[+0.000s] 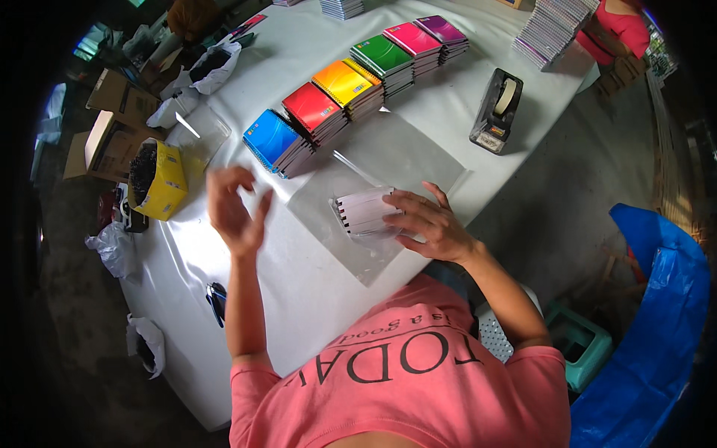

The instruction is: The person sorts colorful notebooks into stacks by color and then places a stack of notebooks into a clear plastic bag, sealing it with tape.

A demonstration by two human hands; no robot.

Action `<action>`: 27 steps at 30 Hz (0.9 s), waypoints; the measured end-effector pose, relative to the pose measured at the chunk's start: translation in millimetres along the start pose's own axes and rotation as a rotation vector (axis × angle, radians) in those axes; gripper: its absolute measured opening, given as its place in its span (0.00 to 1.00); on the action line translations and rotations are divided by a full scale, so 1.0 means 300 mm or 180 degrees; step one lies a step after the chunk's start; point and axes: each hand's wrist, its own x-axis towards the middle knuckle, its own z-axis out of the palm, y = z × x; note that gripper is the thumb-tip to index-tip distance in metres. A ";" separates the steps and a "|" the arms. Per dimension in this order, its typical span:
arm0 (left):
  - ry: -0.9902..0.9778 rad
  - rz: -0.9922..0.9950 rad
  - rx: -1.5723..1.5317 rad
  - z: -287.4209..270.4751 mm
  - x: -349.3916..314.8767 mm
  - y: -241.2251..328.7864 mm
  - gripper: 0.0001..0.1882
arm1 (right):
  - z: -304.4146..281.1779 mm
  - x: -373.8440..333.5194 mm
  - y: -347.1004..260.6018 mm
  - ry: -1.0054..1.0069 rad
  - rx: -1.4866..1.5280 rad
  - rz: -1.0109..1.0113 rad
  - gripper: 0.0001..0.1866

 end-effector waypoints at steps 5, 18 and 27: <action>-0.1530 0.0179 0.0463 0.040 -0.267 -0.044 0.30 | -0.006 0.062 -0.063 -0.0356 0.0158 0.0228 0.25; -0.1454 0.0179 0.0166 0.130 -0.383 -0.117 0.36 | 0.022 0.008 -0.041 -0.0239 0.0259 0.0291 0.32; -0.2553 0.0402 0.1005 0.159 -0.246 -0.066 0.31 | -0.014 0.125 -0.031 -0.0951 0.0152 -0.0163 0.35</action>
